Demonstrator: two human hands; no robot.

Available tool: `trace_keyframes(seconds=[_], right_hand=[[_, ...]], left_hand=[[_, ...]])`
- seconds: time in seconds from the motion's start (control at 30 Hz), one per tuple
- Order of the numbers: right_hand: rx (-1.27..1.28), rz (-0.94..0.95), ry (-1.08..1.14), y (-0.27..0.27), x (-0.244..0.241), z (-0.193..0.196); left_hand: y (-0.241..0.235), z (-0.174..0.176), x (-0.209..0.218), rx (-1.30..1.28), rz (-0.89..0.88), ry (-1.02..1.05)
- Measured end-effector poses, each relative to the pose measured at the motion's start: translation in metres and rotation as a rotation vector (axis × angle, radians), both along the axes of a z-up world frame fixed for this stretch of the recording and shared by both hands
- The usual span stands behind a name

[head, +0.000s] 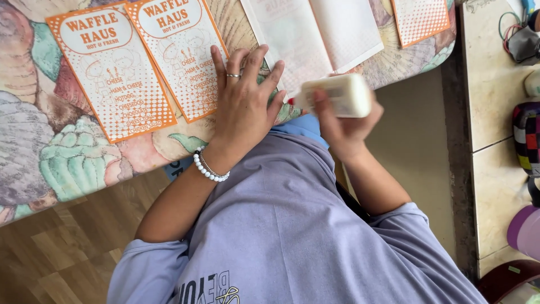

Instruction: Applying glue to paper templates and folding them to assemble small food packaging bags.

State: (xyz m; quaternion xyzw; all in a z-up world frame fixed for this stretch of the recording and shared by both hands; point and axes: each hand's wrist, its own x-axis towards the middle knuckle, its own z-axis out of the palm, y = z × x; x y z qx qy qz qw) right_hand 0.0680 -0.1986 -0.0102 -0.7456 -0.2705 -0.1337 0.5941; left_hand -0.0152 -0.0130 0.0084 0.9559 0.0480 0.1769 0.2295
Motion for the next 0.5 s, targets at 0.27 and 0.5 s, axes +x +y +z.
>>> trace_keyframes(seconds=[0.27, 0.5], right_hand=[[0.020, -0.064, -0.028, -0.021, 0.040, -0.004], [0.019, 0.021, 0.003, 0.001, 0.002, -0.005]], left_hand=[[0.000, -0.002, 0.000, -0.011, 0.016, -0.004], [0.001, 0.000, 0.000, -0.027, -0.008, 0.018]])
